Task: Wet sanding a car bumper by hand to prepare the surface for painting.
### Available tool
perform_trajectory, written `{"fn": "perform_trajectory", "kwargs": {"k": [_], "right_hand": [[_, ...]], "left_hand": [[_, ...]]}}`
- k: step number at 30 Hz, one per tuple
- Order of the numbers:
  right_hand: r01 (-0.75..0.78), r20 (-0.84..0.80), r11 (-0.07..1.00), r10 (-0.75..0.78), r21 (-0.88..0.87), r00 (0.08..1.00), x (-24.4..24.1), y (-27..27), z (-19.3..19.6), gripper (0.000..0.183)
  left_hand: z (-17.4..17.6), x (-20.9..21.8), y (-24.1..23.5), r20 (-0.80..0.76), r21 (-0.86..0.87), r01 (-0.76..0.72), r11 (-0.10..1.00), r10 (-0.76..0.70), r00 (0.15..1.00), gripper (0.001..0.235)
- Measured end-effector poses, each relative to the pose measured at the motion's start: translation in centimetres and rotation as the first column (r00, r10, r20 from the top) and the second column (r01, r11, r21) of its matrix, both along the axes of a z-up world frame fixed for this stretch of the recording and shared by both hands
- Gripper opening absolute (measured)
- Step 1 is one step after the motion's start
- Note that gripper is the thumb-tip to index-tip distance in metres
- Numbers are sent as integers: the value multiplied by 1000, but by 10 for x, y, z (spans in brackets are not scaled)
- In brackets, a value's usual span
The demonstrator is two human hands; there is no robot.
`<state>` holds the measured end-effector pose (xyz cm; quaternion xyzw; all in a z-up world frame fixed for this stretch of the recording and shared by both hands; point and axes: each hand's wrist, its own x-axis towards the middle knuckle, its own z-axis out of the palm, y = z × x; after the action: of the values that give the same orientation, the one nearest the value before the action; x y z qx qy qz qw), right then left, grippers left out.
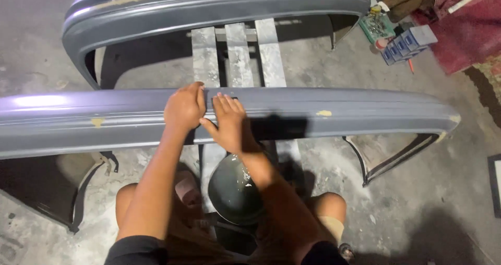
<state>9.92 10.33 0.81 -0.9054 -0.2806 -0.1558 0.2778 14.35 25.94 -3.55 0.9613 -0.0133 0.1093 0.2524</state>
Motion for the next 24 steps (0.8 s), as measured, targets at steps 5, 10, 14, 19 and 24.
{"fn": "perform_trajectory", "kwargs": {"k": [5,10,14,19,24], "right_hand": [[103,126,971,-78,-214,989,52,-103,-76,74],[78,140,994,-67,-76,988,49,-44,-91,80],[-163,-18,986,163,-43,986,35,-49,-69,90],[41,187,992,-18,-117,982,68,-87,-98,66],[1,-25,989,-5,-150,1000,22,-3,-75,60]], "left_hand": [[-4,-3,2,16,3,-16,1000,16,1000,37],[3,0,3,51,12,-32,999,31,998,36],[1,0,7,-43,-26,-13,1000,12,999,38],[9,2,10,-121,-34,-44,998,40,992,40],[0,6,16,-182,-140,-46,989,20,983,40]]}}
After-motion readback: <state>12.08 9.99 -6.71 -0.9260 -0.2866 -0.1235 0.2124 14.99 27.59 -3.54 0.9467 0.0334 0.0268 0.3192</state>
